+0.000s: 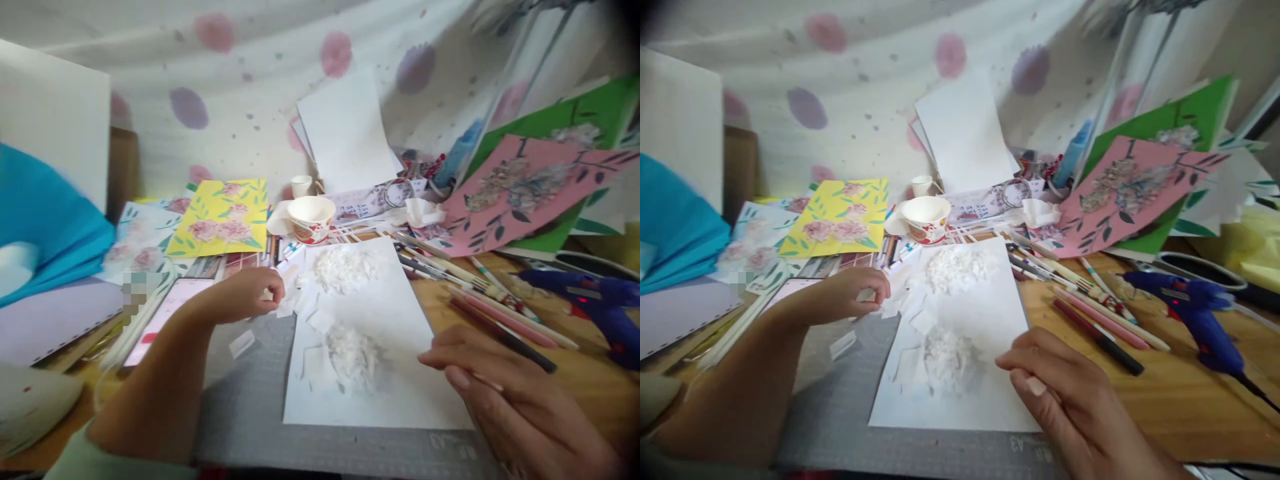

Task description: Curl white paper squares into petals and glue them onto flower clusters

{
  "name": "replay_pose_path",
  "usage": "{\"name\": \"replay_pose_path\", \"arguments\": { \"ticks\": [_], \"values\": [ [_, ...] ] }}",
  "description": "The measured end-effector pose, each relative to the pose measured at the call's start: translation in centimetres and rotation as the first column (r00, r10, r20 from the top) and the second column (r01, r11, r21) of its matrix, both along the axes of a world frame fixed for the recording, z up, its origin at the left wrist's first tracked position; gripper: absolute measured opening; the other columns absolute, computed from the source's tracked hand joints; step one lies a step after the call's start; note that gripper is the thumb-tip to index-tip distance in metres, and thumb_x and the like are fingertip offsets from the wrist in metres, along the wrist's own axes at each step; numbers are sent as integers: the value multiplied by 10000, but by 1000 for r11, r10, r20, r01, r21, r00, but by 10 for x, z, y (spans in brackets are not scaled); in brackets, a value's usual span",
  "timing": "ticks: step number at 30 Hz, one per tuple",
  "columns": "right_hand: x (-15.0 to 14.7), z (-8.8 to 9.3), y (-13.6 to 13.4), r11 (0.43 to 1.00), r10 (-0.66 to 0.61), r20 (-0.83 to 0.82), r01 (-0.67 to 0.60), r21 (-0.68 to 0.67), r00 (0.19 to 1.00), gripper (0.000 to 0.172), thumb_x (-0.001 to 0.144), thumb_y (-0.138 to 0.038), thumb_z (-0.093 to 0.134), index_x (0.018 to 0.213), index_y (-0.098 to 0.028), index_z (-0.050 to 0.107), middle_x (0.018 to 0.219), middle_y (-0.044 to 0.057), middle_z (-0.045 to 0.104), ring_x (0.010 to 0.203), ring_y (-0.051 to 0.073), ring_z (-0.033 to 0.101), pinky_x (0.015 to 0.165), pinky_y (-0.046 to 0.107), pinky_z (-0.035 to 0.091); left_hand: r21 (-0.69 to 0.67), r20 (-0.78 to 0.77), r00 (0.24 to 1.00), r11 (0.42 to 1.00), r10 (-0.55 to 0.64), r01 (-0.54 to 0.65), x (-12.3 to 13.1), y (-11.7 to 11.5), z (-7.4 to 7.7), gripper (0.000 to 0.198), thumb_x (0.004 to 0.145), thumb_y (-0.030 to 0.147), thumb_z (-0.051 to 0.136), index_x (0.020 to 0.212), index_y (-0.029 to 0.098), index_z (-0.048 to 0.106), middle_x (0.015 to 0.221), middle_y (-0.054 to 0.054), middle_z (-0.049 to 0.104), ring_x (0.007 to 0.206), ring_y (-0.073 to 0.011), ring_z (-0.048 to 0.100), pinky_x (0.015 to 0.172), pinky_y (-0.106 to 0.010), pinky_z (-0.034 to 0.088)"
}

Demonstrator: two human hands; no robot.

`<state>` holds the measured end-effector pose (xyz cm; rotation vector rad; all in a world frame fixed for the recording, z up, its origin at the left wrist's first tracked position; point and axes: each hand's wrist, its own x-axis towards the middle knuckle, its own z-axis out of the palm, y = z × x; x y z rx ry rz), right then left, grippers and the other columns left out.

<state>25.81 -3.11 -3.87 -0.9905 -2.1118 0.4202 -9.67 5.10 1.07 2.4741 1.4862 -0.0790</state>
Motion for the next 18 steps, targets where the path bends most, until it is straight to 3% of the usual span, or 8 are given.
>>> {"name": "replay_pose_path", "arguments": {
  "ticks": [3,7,13,18],
  "values": [
    [1,6,-2,992,-129,-81,128,-19,988,272,949,-331,441,999,-293,705,1046,51,701,945,251,678,697,314,616,-116,249,968,991,-34,65,25,-11,4,53,794,190,545,762,182,587,768,18,637,718,-125,573,678,-211,414],
    [-1,12,-2,984,-176,-177,173,-32,968,272,942,-375,478,886,-297,733,785,13,734,630,176,687,574,245,605,-194,511,859,974,-3,119,70,-32,-7,38,784,201,602,787,186,567,778,17,623,731,-120,567,697,-212,427],
    [-10,14,-2,981,-99,-288,45,-187,953,273,955,-313,470,793,-275,686,741,-2,696,687,157,679,461,169,533,-333,508,841,943,186,-7,107,-46,-22,111,740,197,660,740,187,550,676,37,589,635,-112,535,604,-208,409],
    [-21,17,1,981,5,-307,-64,-184,952,192,939,-217,496,914,-279,676,728,-31,674,656,128,661,534,176,532,-352,487,851,936,197,-16,113,-47,-21,126,737,200,691,773,190,570,661,45,590,618,-112,544,595,-207,399]
  ]
}}
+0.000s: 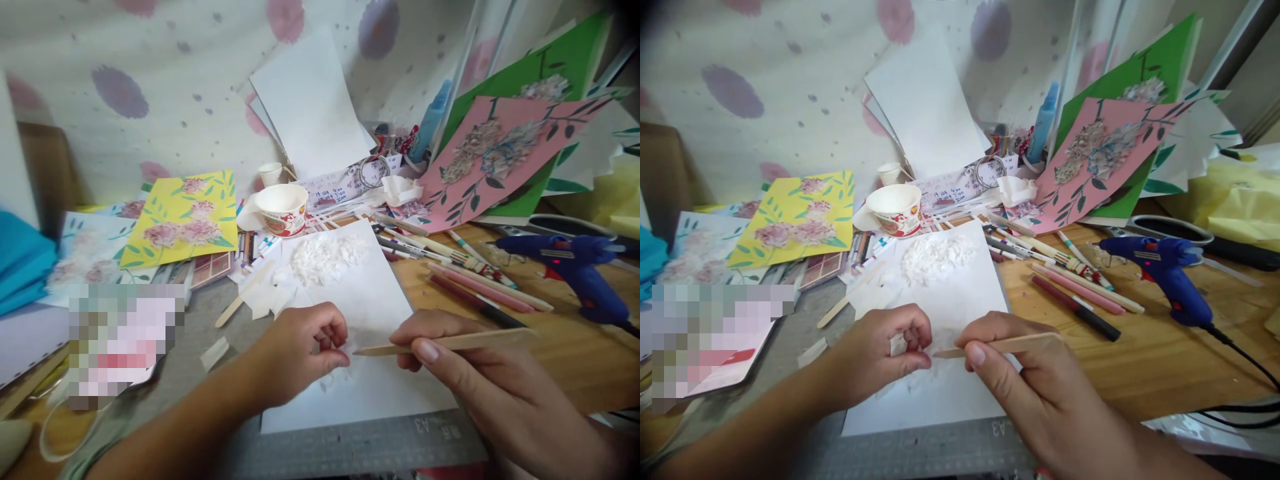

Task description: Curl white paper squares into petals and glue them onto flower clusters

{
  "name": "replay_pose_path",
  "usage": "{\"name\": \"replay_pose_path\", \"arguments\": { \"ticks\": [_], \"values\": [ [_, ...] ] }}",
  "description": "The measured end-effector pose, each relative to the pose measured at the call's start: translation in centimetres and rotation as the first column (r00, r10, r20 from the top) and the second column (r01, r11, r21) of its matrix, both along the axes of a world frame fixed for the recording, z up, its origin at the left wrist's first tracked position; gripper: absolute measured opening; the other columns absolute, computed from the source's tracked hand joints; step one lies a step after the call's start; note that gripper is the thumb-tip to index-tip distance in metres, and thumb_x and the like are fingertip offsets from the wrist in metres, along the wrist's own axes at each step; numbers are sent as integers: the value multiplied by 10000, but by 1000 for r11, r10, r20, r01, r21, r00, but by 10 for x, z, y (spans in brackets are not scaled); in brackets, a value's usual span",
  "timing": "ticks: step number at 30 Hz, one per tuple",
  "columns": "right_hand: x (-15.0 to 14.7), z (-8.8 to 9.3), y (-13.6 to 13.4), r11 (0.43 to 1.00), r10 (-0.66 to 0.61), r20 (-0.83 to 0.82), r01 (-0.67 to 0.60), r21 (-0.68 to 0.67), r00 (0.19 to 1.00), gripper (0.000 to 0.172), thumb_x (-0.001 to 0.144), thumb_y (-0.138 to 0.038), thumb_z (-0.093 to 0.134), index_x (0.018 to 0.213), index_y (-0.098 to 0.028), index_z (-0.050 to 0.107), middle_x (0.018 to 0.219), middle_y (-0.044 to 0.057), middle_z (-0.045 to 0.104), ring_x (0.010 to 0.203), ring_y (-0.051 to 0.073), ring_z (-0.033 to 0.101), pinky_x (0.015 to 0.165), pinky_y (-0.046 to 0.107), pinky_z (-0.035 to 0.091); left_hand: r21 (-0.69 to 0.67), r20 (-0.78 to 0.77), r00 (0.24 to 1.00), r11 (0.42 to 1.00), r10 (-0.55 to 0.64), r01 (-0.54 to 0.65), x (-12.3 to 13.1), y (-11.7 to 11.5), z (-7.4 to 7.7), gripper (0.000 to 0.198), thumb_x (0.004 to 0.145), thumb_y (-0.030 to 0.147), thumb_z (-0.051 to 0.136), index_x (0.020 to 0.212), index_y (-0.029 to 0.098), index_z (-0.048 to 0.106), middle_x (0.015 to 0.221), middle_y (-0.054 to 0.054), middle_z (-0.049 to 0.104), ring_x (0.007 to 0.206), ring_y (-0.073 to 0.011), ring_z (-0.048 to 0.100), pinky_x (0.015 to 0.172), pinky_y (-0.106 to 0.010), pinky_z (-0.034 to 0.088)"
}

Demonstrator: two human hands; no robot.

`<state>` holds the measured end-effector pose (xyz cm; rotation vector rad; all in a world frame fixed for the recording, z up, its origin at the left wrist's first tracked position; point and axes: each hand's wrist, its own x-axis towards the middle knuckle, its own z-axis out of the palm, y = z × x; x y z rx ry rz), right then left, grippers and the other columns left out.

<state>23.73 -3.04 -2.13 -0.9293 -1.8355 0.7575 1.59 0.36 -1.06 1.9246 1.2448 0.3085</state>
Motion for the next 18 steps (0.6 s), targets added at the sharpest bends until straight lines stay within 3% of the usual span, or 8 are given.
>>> {"name": "replay_pose_path", "arguments": {
  "ticks": [5,12,18],
  "values": [
    [-8,-4,2,998,61,23,-60,-10,998,195,914,-138,507,908,-261,659,798,-29,676,724,126,656,621,201,516,132,-61,997,990,-43,51,0,3,-5,193,711,220,751,791,185,579,721,39,586,654,-117,553,612,-208,395],
    [-14,-12,5,993,89,60,-84,-80,994,210,934,-175,479,807,-209,643,786,-1,670,752,142,645,673,234,492,217,-81,991,969,-102,118,0,6,-11,217,715,195,758,741,176,544,700,58,538,618,-93,509,578,-194,365],
    [-18,-17,11,988,125,119,-113,-106,985,227,940,-187,462,818,-194,654,781,10,669,750,146,636,680,244,477,283,-42,993,951,-114,121,-9,10,-10,83,811,156,634,764,173,567,744,35,542,665,-97,520,630,-211,394]
  ]
}}
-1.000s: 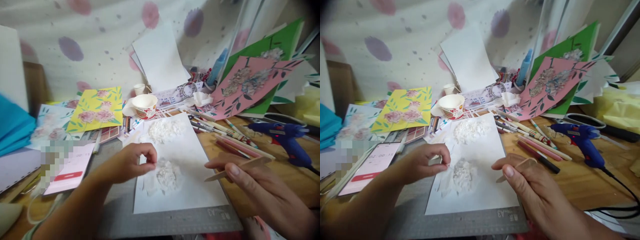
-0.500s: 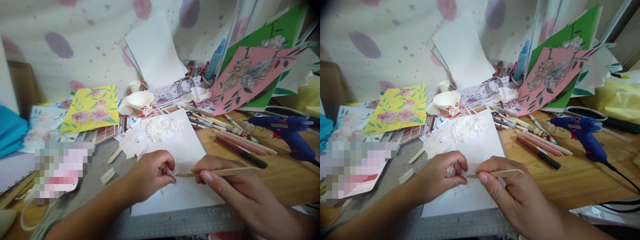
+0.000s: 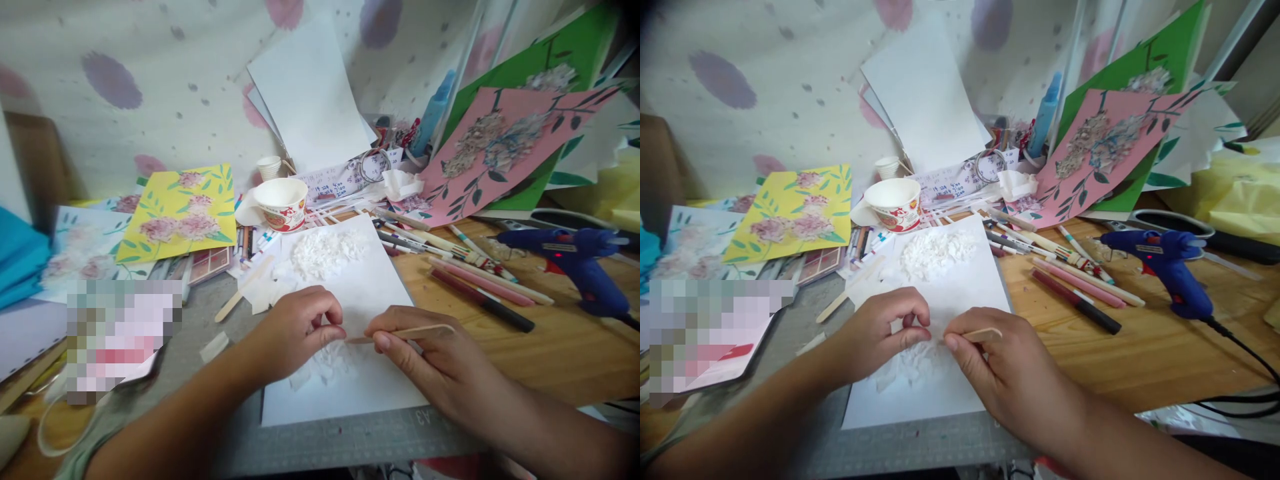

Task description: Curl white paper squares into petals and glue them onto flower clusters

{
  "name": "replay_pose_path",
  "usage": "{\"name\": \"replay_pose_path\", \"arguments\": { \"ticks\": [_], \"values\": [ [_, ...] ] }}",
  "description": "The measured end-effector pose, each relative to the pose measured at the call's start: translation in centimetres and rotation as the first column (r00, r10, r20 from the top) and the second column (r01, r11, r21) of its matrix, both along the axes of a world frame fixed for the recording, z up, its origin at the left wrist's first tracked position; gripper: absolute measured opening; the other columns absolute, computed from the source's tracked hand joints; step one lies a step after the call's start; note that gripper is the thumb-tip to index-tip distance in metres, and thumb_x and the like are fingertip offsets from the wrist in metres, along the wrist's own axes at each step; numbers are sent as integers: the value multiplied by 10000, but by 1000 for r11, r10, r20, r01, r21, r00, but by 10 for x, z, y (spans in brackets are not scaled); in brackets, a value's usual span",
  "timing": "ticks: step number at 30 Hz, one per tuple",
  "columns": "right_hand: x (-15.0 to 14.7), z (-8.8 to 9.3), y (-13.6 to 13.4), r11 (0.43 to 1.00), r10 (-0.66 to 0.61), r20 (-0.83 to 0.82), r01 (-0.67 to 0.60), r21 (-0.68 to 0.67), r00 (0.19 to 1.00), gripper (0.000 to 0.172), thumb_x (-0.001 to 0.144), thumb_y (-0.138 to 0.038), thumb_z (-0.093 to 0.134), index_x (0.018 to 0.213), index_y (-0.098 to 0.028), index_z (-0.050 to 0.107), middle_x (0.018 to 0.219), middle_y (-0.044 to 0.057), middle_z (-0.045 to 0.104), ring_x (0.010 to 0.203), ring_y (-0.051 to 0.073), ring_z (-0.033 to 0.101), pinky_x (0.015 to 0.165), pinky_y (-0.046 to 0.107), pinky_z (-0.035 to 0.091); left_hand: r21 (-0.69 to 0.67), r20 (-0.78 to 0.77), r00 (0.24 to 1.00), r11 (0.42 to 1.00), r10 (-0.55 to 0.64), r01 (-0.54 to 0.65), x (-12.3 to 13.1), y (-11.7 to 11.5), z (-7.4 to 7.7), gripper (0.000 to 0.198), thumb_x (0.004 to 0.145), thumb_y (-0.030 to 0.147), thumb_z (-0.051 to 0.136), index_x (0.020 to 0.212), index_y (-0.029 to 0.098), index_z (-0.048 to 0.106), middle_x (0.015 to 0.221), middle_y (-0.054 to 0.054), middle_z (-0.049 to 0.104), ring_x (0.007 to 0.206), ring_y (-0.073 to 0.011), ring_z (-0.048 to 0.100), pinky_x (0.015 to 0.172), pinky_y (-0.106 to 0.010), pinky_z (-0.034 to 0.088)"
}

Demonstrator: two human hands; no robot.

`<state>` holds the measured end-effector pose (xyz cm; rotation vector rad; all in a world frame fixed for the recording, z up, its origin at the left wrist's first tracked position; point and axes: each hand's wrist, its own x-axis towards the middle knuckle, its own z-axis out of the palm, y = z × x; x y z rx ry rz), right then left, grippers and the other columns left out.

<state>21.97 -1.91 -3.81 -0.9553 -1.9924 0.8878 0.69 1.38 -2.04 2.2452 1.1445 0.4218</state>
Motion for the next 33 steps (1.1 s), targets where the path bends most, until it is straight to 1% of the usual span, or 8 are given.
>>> {"name": "replay_pose_path", "arguments": {
  "ticks": [6,11,15,18,21,26,29,33],
  "values": [
    [-5,-3,5,1000,0,44,0,13,999,266,943,-173,444,727,-193,599,729,5,643,676,141,615,625,244,456,65,-19,998,996,-67,68,-9,3,2,43,823,139,590,847,173,603,906,-22,574,868,-149,551,779,-268,419],
    [-12,-2,2,994,16,142,-31,104,990,225,935,-121,427,797,-181,595,723,4,626,663,140,604,616,244,433,-12,-54,996,997,-76,75,-9,-1,5,209,704,161,723,876,182,605,989,-22,559,940,-174,543,823,-284,423],
    [-16,-4,0,991,4,161,-25,130,987,226,940,-139,412,847,-166,616,764,33,652,696,163,615,646,269,439,-40,-59,995,996,-84,82,-5,-5,4,243,682,197,753,875,188,605,1000,-17,548,966,-186,533,851,-302,416],
    [-15,-8,4,998,-35,111,29,52,993,264,936,-153,400,768,-181,602,701,17,639,636,151,607,602,261,432,-22,-55,995,996,-84,83,-1,-7,0,193,716,185,723,864,186,599,993,-19,541,965,-184,526,845,-303,416],
    [-11,-12,9,989,-92,-11,90,-117,996,292,939,-224,396,710,-195,574,635,4,620,585,145,599,566,255,440,1,-64,994,996,-87,88,1,-7,-4,59,795,163,637,838,184,603,968,-24,543,943,-176,525,827,-303,416],
    [-4,-19,7,939,-184,-295,79,-336,937,247,943,-341,440,781,-210,573,632,-7,619,593,151,596,563,248,468,17,-59,996,997,-69,70,2,-6,-7,44,819,137,590,806,176,606,958,-29,542,909,-165,534,805,-296,418],
    [-3,-21,2,933,-205,-366,68,-352,908,230,951,-353,459,811,-221,585,638,-22,612,597,141,585,568,237,460,19,-51,997,998,-56,57,3,-6,-7,51,823,138,583,800,176,608,941,-27,548,899,-163,537,795,-291,419],
    [-3,-17,-1,965,-152,-264,85,-248,952,258,953,-297,460,751,-215,599,657,-21,603,612,128,583,585,226,448,25,-49,998,999,-33,34,4,-4,-10,48,825,148,588,786,174,596,904,-19,556,865,-157,540,768,-282,418]
  ]
}}
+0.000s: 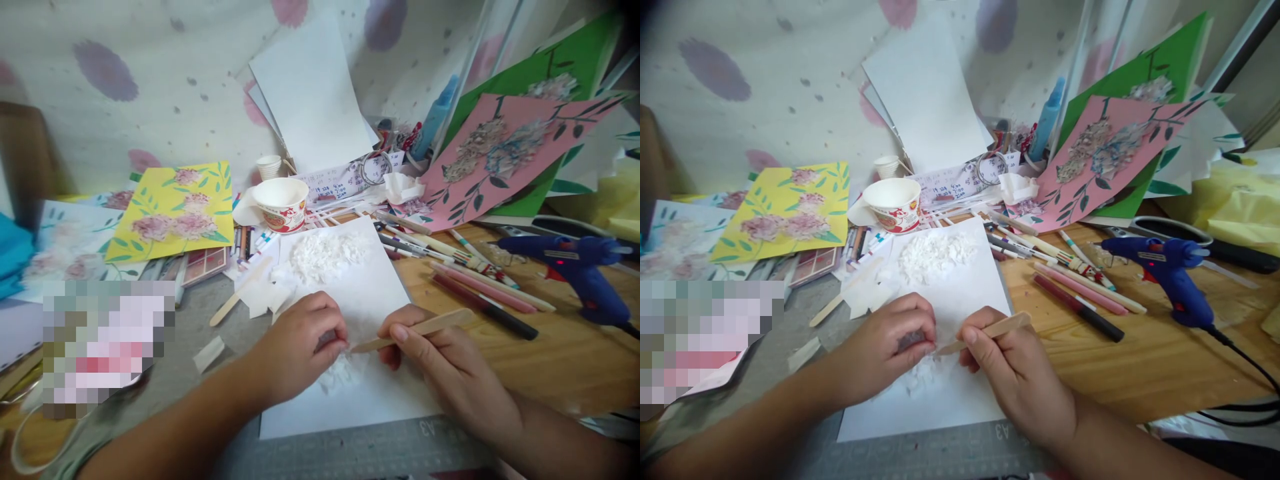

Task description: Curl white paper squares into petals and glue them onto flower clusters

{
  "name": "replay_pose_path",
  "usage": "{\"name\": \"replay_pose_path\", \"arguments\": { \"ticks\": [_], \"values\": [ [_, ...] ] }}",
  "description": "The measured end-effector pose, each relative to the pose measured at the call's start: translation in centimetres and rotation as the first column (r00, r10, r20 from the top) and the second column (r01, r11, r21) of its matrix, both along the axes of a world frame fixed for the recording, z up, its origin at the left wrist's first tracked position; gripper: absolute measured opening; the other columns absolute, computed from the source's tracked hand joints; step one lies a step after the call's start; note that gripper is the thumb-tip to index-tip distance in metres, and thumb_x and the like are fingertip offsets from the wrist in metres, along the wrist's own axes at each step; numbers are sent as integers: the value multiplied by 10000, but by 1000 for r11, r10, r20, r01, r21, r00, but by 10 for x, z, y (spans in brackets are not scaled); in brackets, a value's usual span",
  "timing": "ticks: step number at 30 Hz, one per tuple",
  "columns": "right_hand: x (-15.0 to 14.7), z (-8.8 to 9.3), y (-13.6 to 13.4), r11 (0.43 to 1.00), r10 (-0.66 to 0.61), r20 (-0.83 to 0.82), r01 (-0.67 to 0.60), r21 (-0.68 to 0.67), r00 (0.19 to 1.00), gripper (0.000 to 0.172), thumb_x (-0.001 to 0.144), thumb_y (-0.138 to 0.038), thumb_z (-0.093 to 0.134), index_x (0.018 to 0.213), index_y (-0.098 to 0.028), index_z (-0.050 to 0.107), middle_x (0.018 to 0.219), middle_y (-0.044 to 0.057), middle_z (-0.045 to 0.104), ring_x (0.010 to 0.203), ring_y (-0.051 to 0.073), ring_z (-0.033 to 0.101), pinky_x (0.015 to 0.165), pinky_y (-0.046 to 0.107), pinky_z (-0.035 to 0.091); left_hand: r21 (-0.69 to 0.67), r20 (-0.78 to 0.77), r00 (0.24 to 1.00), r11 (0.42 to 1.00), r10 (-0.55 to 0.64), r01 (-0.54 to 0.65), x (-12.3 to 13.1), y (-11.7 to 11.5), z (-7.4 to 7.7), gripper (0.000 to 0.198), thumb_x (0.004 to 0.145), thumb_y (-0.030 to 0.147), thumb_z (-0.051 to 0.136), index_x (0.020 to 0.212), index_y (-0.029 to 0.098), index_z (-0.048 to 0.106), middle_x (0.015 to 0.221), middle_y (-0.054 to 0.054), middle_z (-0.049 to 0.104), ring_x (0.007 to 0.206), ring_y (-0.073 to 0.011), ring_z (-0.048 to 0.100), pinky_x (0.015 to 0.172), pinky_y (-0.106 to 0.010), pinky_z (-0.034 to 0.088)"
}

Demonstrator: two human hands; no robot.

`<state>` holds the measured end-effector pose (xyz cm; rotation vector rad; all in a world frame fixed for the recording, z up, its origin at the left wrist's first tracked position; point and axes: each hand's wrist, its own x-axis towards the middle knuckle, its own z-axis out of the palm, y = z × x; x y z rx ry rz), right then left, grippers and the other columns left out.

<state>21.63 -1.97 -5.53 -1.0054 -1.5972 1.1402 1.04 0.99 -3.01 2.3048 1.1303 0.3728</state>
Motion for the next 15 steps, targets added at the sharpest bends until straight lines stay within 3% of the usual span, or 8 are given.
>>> {"name": "replay_pose_path", "arguments": {
  "ticks": [9,11,15],
  "values": [
    [-4,2,2,994,14,205,-35,102,979,319,966,-223,387,720,-196,589,685,-4,600,630,134,590,587,250,446,-37,-4,1000,999,15,-15,0,0,1,32,807,166,596,827,190,588,926,-24,562,882,-176,540,788,-307,430],
    [-5,2,2,992,28,240,-56,111,970,300,962,-203,387,745,-194,593,683,-5,599,628,135,591,587,254,443,-52,11,1000,999,-1,2,-2,-1,3,124,761,144,641,855,194,578,972,-23,542,913,-175,531,816,-306,431],
    [-2,3,0,995,20,184,-37,92,983,289,963,-222,397,754,-202,596,691,-2,610,647,141,599,595,254,455,-77,6,997,994,-79,79,-5,-4,7,169,737,77,639,831,204,581,1061,-17,486,976,-164,511,879,-296,414]
  ]
}}
